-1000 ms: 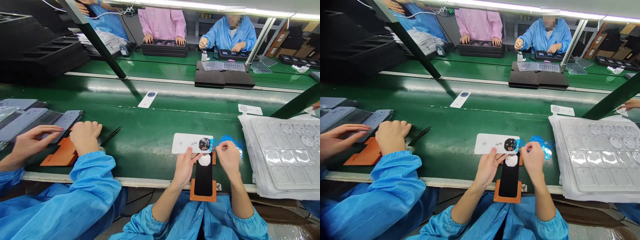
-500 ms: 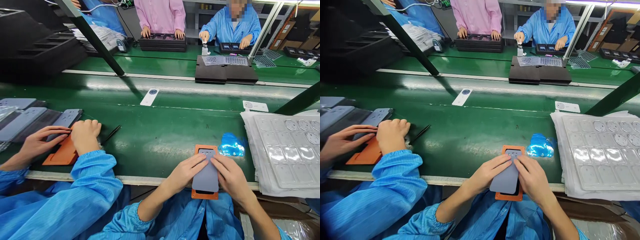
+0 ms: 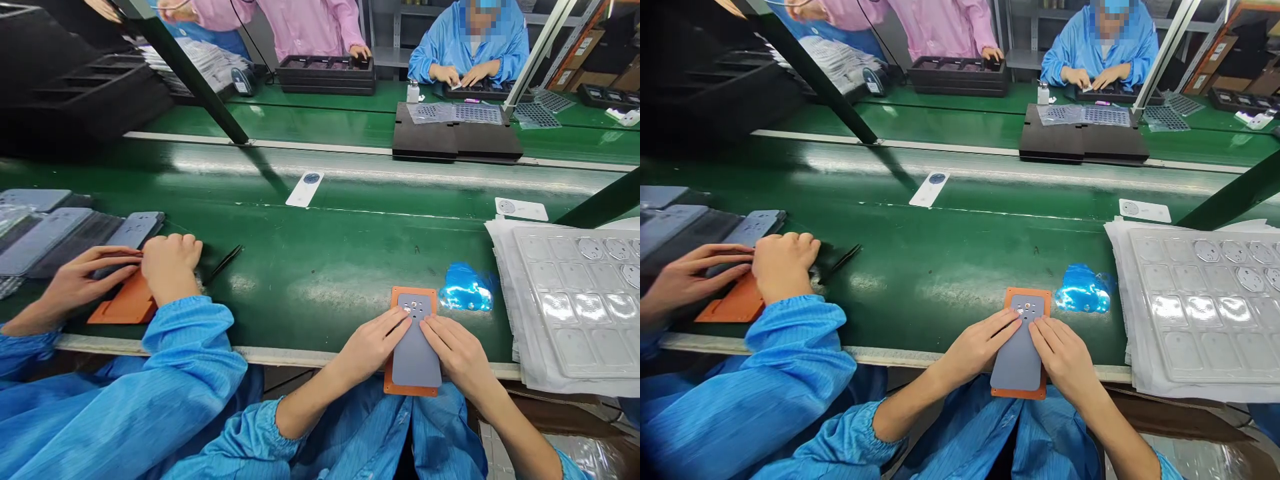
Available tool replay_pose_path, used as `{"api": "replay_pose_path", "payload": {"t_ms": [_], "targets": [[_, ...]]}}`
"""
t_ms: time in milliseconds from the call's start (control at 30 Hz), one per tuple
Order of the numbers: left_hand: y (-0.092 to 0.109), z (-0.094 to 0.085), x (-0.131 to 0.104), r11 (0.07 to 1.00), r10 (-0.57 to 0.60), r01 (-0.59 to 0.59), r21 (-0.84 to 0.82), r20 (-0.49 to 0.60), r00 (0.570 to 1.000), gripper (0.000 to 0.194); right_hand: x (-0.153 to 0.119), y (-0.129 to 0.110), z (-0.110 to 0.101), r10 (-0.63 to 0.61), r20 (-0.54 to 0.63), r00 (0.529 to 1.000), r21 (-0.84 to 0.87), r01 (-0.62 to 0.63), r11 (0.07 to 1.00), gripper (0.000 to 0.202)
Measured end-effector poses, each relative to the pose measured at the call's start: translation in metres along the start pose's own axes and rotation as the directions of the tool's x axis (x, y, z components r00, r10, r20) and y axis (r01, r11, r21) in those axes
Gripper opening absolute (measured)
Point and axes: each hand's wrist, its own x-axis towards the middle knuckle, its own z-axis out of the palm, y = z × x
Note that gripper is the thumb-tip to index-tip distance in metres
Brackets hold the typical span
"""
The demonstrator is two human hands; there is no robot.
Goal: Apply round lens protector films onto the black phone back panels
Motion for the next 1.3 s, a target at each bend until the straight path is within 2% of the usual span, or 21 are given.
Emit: {"api": "replay_pose_path", "payload": {"t_ms": [133,300,667,867,1033,1167,1233,1300], "targets": [[-0.002,0.002,-0.001,0.994,-0.037,0.029,0.109,0.066,0.997,0.039,-0.002,0.001,0.007,-0.013,0.057,0.998,-0.036,0.015,0.999,0.039],[0.003,-0.002,0.002,0.985,-0.056,0.03,0.168,0.151,0.987,0.039,-0.005,0.002,0.016,-0.014,0.149,0.989,-0.131,0.034,0.991,0.044],[0.012,-0.005,0.002,0.951,-0.075,0.004,0.309,0.218,0.973,0.039,-0.011,-0.004,0.017,0.002,0.189,0.982,-0.159,0.029,0.987,0.049],[0.012,-0.003,-0.002,0.946,-0.044,-0.021,0.323,0.193,0.98,0.037,-0.014,-0.011,0.013,0.024,0.212,0.977,-0.182,0.016,0.983,0.051],[0.018,-0.005,0.001,0.937,-0.1,0.006,0.349,0.253,0.962,0.037,-0.013,-0.014,0.015,0.049,0.253,0.966,-0.181,-0.003,0.984,0.052],[0.015,-0.013,0.003,0.969,-0.133,0.062,0.24,0.291,0.948,0.039,-0.016,-0.01,0.018,0.045,0.23,0.972,-0.138,-0.013,0.99,0.051],[0.008,-0.016,0.001,0.991,-0.123,0.106,0.076,0.271,0.955,0.045,-0.018,-0.006,0.018,0.026,0.166,0.986,-0.048,-0.018,0.999,0.049],[0.001,-0.016,0.0,0.97,-0.165,0.195,-0.146,0.195,0.967,0.056,-0.018,-0.002,0.015,0.04,0.049,0.998,0.119,-0.045,0.992,0.044]]}}
